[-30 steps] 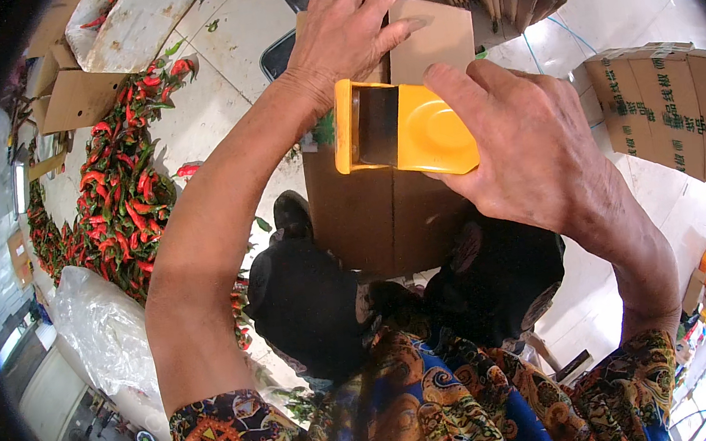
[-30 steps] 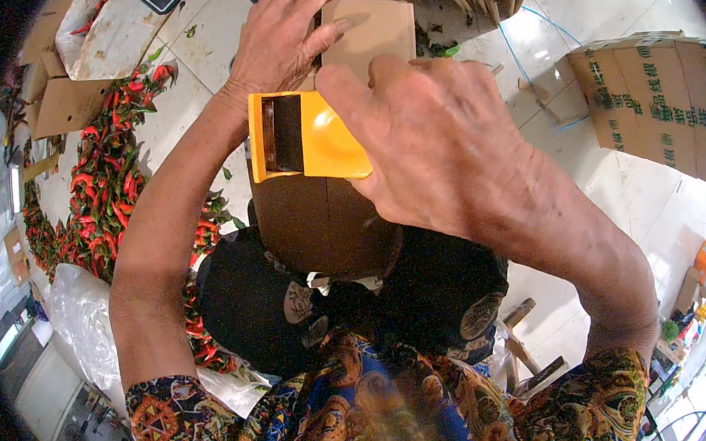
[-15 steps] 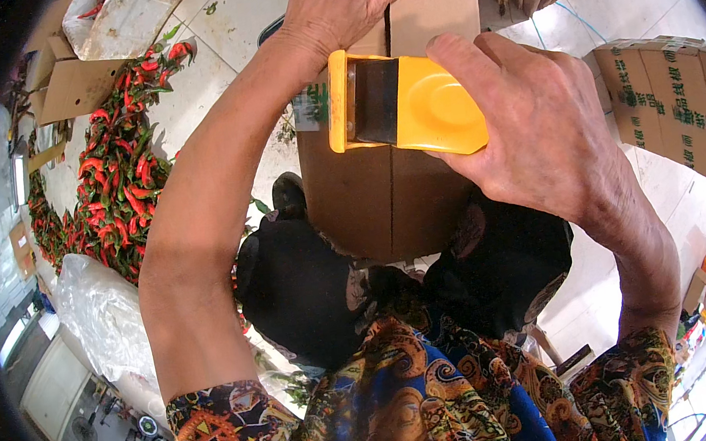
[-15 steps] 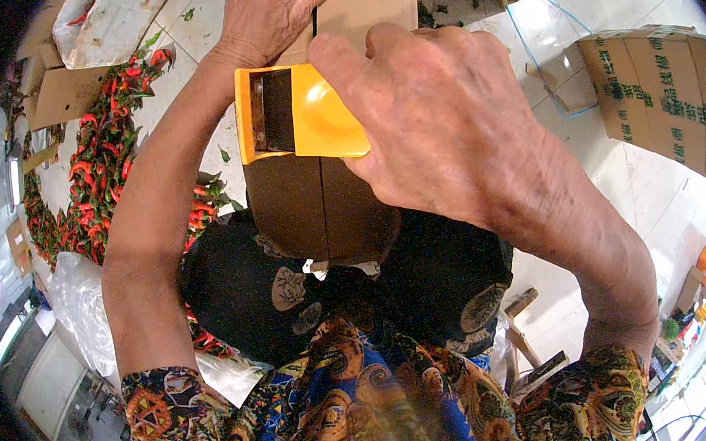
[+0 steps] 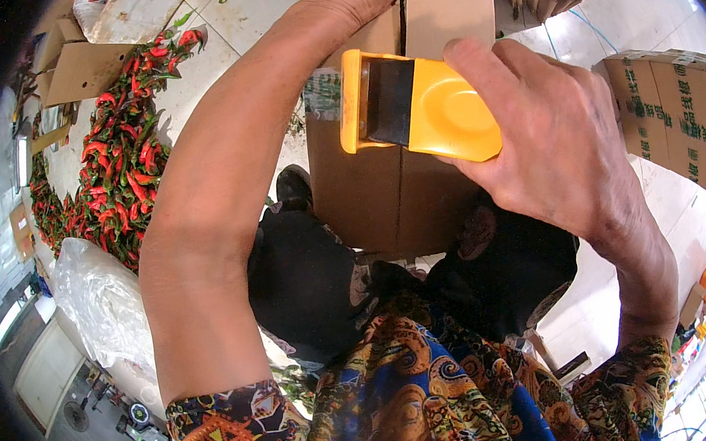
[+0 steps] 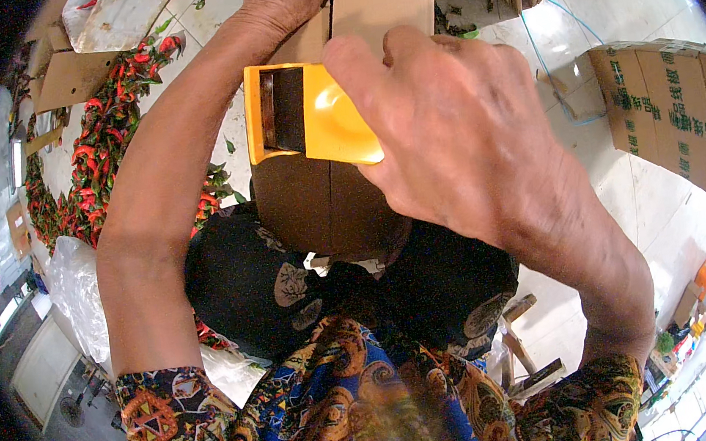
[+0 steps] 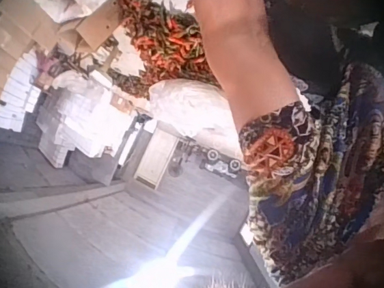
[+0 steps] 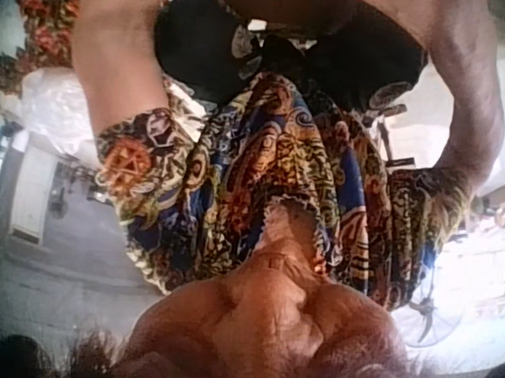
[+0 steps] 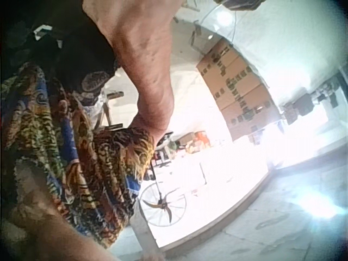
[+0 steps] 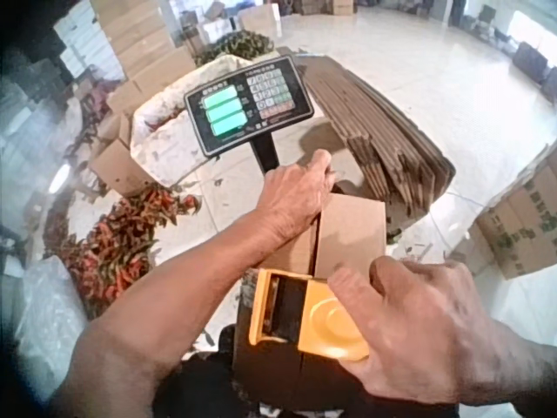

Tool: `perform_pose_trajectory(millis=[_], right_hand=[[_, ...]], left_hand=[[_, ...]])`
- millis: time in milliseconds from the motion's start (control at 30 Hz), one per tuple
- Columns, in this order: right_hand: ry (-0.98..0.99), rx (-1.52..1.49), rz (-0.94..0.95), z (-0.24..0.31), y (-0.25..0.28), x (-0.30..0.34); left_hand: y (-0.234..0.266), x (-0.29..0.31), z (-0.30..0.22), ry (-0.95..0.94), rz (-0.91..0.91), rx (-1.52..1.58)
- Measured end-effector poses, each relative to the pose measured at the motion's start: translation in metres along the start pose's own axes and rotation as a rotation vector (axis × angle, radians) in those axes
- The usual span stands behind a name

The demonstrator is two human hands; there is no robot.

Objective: The person picks up red and green peppers from a pile on the floor, places them into a cardboard box on a digital scale, and seals the box using a handheld tape dispenser.

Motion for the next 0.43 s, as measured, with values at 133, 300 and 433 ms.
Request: perform_pose_trajectory(millis=[133,300,433], right_hand=[[-0.017,-0.037,-0.013,0.0053,0.0014,0.0001],[-0.031,-0.04,-0.011,0.0003,0.0003,0.0006],[-0.029,-0.033,0.01,-0.001,0.0017,-0.0061]], left_hand=[[0.0015,-0.0016,0.0062,-0.006,-0.013,-0.012],[-0.0018,-0.0038,0.002,0.002,-0.006,0.027],[0.0025,-0.0046,0.0084,0.012,-0.019,-0.006]])
Point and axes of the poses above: each hand's wrist, its own x-axis away from the middle knuckle, its own y-axis out of the back of the hand, z = x × y, the point moved 1 cm from there along -x, towards the middle knuckle, and after that the axes turned 4 degrees about y, right-handed, at the moved point
